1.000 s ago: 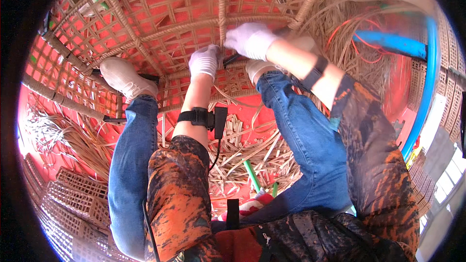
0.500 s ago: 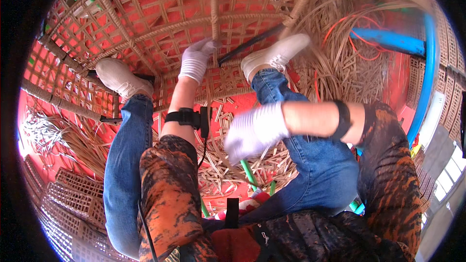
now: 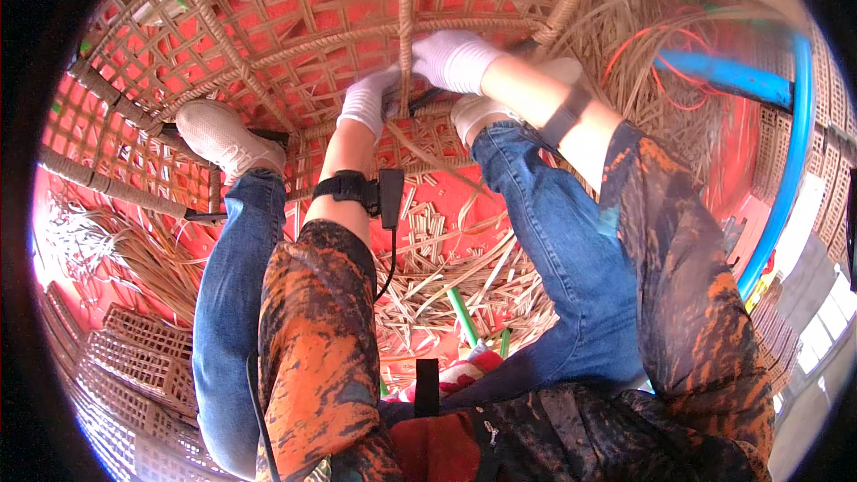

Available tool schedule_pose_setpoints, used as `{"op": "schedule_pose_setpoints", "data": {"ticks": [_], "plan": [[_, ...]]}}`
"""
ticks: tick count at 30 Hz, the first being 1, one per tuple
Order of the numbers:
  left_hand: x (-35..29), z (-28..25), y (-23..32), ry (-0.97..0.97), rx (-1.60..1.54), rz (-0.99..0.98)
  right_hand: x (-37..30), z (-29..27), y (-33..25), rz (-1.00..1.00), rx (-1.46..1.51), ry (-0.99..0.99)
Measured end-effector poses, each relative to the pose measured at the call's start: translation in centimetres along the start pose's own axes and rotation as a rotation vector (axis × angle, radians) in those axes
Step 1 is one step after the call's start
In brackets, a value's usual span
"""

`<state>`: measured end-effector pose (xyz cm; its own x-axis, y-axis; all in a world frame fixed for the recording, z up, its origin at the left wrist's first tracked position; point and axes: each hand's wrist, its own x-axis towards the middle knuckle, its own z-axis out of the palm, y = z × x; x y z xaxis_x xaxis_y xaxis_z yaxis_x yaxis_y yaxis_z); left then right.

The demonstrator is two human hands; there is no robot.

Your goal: Manually weave and secure bamboo or rattan strips onto a wooden furniture frame.

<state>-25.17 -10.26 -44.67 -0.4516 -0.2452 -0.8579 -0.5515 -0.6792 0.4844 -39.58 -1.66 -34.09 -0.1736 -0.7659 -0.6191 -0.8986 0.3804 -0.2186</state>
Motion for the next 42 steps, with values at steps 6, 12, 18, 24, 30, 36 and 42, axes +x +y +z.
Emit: {"op": "schedule_pose_setpoints", "data": {"ticks": [6,12,18,24,30,36,42], "plan": [[-7.0,2.8,3.0,0.200,0.269,0.433,-9.7,-0.5,-4.0,-0.274,-0.106,-0.193],[-6.7,4.3,2.1,0.278,0.800,0.639,-14.8,-1.4,-10.9,-0.543,0.129,-0.461],[-2.1,1.7,-0.6,0.010,0.125,0.458,-7.5,1.5,0.8,-0.228,0.201,0.123],[3.2,0.4,-1.3,0.120,0.012,0.254,-1.4,0.4,0.9,-0.077,0.712,0.037],[-0.1,0.9,-0.8,-0.067,-0.150,-0.032,-2.1,1.5,-0.1,0.069,0.151,0.101],[-7.5,4.0,1.7,0.214,0.936,0.546,-10.4,2.3,-7.5,-0.488,0.101,-0.417],[-4.6,2.9,-0.4,0.238,0.529,0.541,-12.5,-0.7,-7.5,-0.631,0.477,-0.536]]}}
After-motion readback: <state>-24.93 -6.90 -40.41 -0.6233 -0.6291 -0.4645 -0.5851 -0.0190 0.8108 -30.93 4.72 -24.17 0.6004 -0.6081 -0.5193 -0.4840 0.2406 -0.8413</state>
